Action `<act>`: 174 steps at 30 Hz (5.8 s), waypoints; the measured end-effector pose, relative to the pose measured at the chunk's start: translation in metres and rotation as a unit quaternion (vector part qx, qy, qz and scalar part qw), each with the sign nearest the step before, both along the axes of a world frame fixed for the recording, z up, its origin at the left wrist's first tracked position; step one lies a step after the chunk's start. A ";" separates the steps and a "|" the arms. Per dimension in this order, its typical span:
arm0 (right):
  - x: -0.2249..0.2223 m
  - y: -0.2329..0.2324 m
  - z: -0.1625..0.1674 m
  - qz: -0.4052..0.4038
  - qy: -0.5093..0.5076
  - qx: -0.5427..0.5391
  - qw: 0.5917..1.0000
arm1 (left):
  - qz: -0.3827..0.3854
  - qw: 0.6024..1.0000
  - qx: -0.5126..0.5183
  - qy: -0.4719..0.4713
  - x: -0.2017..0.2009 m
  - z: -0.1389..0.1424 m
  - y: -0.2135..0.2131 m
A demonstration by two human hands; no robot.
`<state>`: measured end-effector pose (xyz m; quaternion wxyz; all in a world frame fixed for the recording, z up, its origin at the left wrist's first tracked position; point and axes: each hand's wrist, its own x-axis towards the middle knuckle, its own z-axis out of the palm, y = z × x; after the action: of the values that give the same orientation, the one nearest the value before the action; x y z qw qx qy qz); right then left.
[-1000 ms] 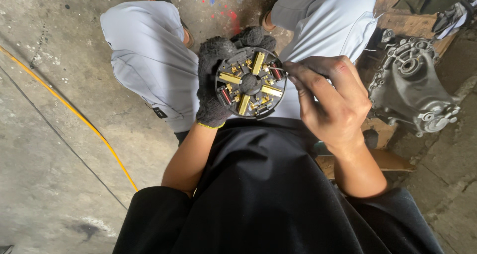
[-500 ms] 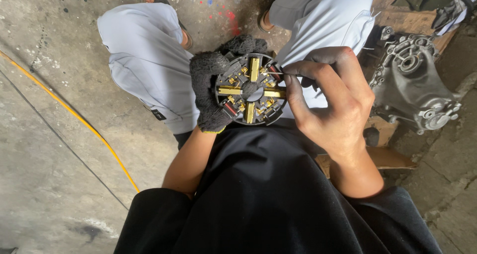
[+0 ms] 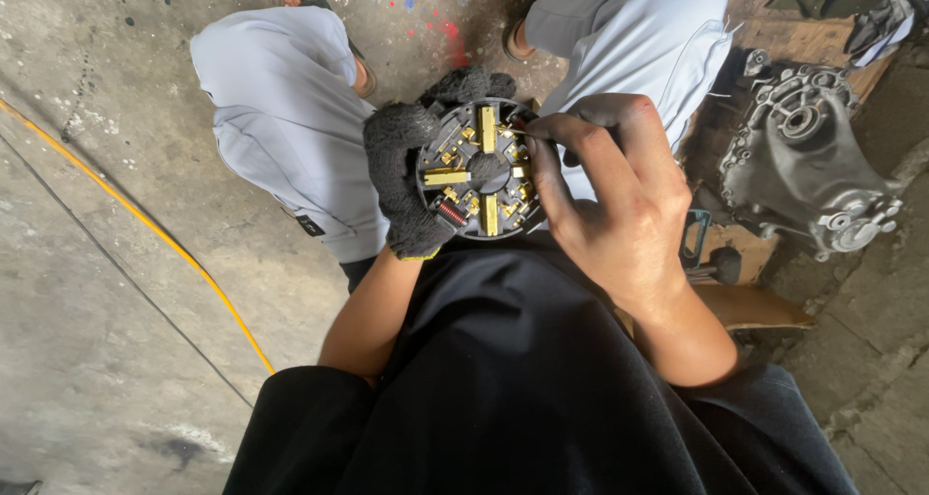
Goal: The person holds a circular electrical component with multiple brass contacts and uses a small metal tool to scrape and adjust the contacts. They then use a piece of sandpaper to rub and clean the brass surfaces.
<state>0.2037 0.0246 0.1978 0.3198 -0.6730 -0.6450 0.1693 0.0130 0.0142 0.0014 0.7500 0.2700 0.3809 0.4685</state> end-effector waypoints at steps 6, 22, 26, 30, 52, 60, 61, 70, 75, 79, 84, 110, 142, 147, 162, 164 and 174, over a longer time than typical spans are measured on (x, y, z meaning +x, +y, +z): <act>0.003 0.003 -0.009 0.014 0.040 -0.041 0.998 | 0.026 0.999 -0.020 -0.041 0.006 0.021 0.017; 0.029 0.014 0.007 0.088 -0.042 -0.071 0.993 | -0.050 0.992 0.054 -0.098 0.020 0.046 0.036; 0.035 0.014 0.002 0.118 -0.045 -0.026 0.992 | -0.053 0.986 -0.012 -0.160 0.025 0.052 0.038; 0.035 0.012 -0.002 0.120 -0.042 -0.009 0.992 | -0.066 0.986 -0.012 -0.152 0.026 0.056 0.038; 0.036 0.006 -0.010 0.126 -0.046 -0.012 0.991 | -0.047 0.981 -0.065 -0.174 0.021 0.035 0.026; 0.045 0.000 -0.012 0.127 -0.054 -0.020 0.990 | -0.038 0.968 -0.109 -0.223 0.022 0.031 0.025; 0.049 0.000 -0.013 0.113 -0.048 -0.020 0.992 | -0.032 0.961 -0.127 -0.245 0.023 0.032 0.027; 0.043 -0.004 -0.024 -0.018 0.182 -0.117 0.976 | -0.070 0.978 -0.050 -0.188 0.022 0.033 0.029; 0.034 0.001 -0.029 -0.015 0.172 -0.179 0.969 | -0.050 0.971 -0.108 -0.205 0.027 0.029 0.030; 0.040 -0.002 -0.049 0.006 0.175 -0.290 0.941 | -0.119 0.976 0.148 0.104 0.015 0.035 0.035; 0.036 -0.012 -0.099 -0.016 0.469 -0.289 0.834 | -0.087 0.922 0.099 0.364 0.020 0.039 0.030; 0.037 -0.021 -0.136 0.003 0.563 -0.163 0.810 | -0.255 0.916 0.243 0.191 -0.003 0.104 0.051; 0.032 -0.033 -0.074 -0.006 0.241 -0.016 0.970 | -0.074 0.986 -0.130 0.077 0.009 0.074 0.024; 0.019 -0.032 -0.050 0.027 0.012 -0.001 1.000 | -0.078 0.988 -0.134 0.028 0.006 0.065 0.016; 0.002 -0.024 -0.045 0.033 -0.056 0.039 0.997 | -0.060 0.993 0.062 0.085 0.015 0.067 0.017; 0.001 -0.024 -0.047 0.032 -0.059 0.044 0.997 | -0.054 0.993 0.073 0.078 0.016 0.068 0.018; 0.002 -0.022 -0.052 0.019 -0.047 0.049 0.998 | -0.053 0.989 0.091 0.108 0.018 0.067 0.021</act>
<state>0.2054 0.0029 0.1460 0.3183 -0.6515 -0.6795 0.1119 0.0315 0.0352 0.0685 0.7001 0.4062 0.4009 0.4292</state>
